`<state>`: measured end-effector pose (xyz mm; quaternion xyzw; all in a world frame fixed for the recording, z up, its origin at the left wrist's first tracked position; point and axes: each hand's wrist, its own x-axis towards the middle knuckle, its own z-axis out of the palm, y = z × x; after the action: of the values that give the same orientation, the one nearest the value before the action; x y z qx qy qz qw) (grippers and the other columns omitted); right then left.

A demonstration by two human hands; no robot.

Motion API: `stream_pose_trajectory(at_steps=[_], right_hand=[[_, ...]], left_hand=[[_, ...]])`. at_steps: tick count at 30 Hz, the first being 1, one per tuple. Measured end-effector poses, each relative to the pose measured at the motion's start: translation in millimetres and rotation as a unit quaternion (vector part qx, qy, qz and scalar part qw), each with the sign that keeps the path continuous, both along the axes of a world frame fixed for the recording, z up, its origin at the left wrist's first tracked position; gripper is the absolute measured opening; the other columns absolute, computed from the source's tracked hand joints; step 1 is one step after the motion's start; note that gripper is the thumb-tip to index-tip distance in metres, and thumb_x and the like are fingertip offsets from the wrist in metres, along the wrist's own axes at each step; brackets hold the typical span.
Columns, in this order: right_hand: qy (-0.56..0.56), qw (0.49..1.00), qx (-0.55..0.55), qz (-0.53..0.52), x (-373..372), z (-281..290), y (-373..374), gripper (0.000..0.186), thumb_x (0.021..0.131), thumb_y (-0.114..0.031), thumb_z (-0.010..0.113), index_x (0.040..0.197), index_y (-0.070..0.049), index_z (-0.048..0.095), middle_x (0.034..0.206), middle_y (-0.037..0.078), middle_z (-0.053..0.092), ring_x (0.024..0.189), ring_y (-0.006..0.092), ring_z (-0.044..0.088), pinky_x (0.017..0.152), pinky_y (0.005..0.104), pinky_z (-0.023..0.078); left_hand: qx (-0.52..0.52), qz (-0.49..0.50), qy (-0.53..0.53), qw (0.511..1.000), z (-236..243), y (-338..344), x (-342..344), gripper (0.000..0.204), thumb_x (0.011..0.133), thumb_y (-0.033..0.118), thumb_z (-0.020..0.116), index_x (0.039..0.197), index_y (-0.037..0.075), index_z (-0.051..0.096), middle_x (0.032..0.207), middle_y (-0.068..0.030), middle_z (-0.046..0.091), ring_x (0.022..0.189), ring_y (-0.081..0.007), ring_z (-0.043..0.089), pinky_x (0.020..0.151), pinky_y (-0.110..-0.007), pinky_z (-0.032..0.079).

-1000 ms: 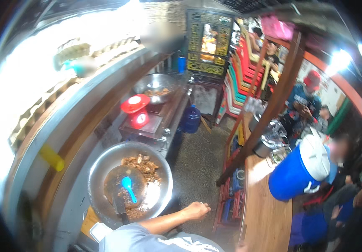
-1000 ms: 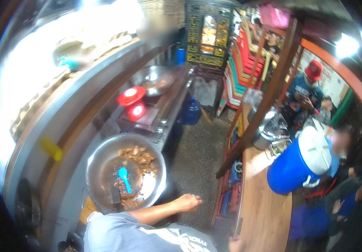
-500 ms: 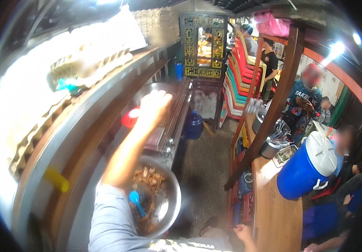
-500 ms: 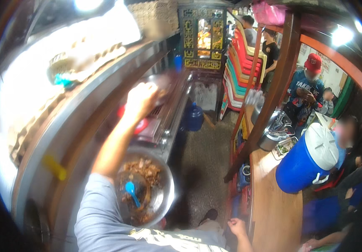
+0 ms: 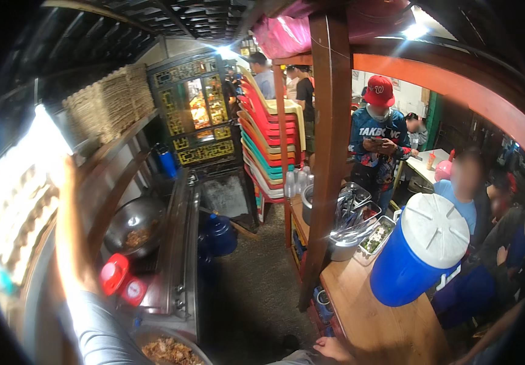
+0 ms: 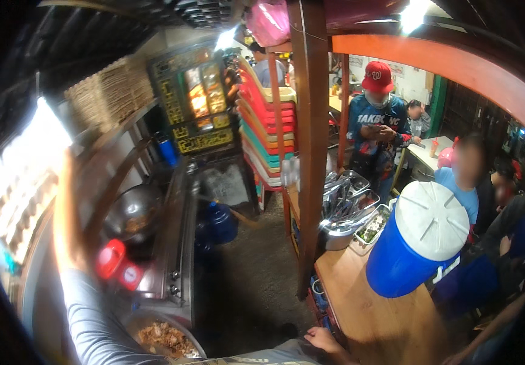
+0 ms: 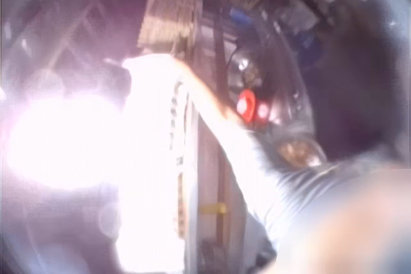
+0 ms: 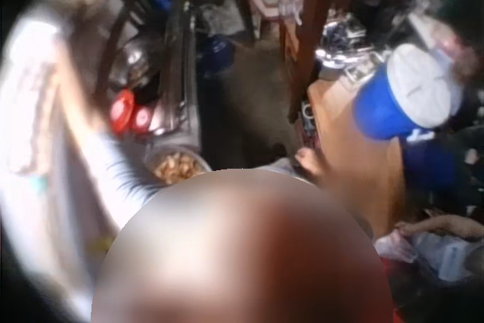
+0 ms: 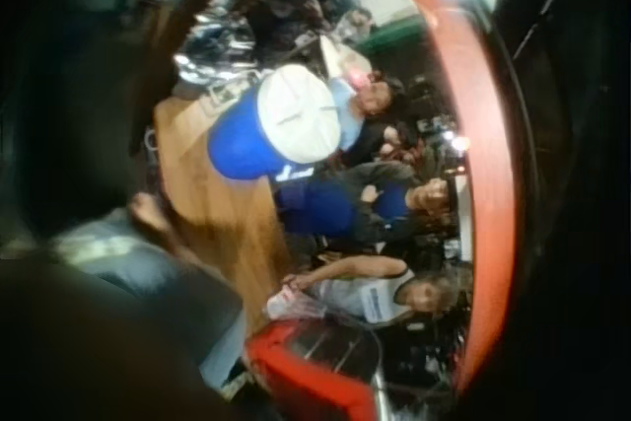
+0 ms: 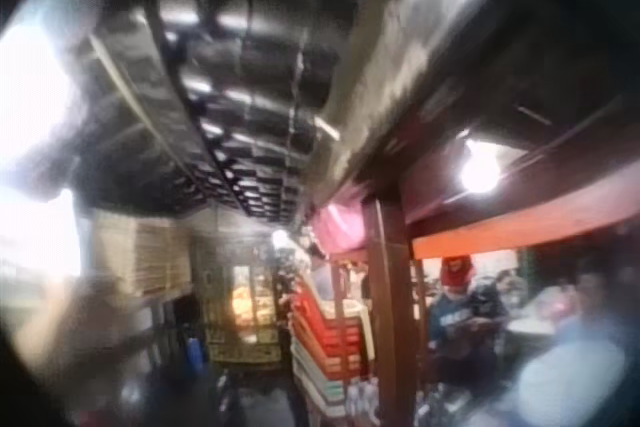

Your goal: The person cooks a mixture of eggs and meat in a pan, adds chopped onions and seasonings, then portions the cooked food into styrofoam containers. They hand the packed food to customers and continue cooking more batches.

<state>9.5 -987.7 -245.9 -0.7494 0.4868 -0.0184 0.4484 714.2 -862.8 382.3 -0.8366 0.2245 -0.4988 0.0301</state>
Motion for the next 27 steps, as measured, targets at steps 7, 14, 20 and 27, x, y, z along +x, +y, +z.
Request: stream_pose_trajectory(at_steps=[7,14,20,27], right_hand=[[0.014,0.998,-0.063,0.002,25.0,26.2,-106.0,0.03,0.09,-0.03,0.065,0.111,-0.009,0.072,0.105,0.016,0.073,0.1,0.0322,0.07,0.089,0.0409,0.054],[0.009,0.999,-0.032,-0.015,39.4,26.1,-128.5,0.033,0.09,-0.029,0.066,0.113,-0.006,0.072,0.11,0.017,0.072,0.104,0.0321,0.069,0.093,0.0385,0.052],[-0.046,0.994,-0.091,-0.037,42.4,49.9,-73.1,0.029,0.092,-0.027,0.062,0.11,-0.007,0.073,0.105,0.019,0.072,0.1,0.0339,0.07,0.091,0.0407,0.053],[0.052,0.997,-0.044,-0.037,-21.6,48.9,24.1,0.031,0.091,-0.03,0.064,0.114,-0.011,0.072,0.112,0.017,0.071,0.105,0.0324,0.068,0.092,0.0413,0.053]], left_hand=[[-0.003,-0.014,0.06,0.998,14.3,-41.5,-16.8,0.021,0.09,0.019,0.057,0.088,0.001,0.068,0.081,-0.0185,0.068,0.075,-0.035,0.067,0.067,-0.045,0.054],[0.003,-0.05,0.069,0.996,15.0,-50.6,-22.1,0.023,0.09,0.019,0.056,0.091,0.0,0.068,0.083,-0.0197,0.068,0.076,-0.0348,0.067,0.067,-0.045,0.054],[-0.002,-0.114,0.073,0.991,14.9,-52.3,-38.3,0.024,0.091,0.019,0.055,0.094,-0.001,0.068,0.086,-0.0208,0.069,0.077,-0.0347,0.067,0.068,-0.045,0.054],[0.004,-0.218,0.068,0.974,7.0,-67.0,-62.2,0.026,0.092,0.019,0.053,0.096,-0.002,0.068,0.088,-0.022,0.069,0.078,-0.0344,0.067,0.069,-0.045,0.054]])
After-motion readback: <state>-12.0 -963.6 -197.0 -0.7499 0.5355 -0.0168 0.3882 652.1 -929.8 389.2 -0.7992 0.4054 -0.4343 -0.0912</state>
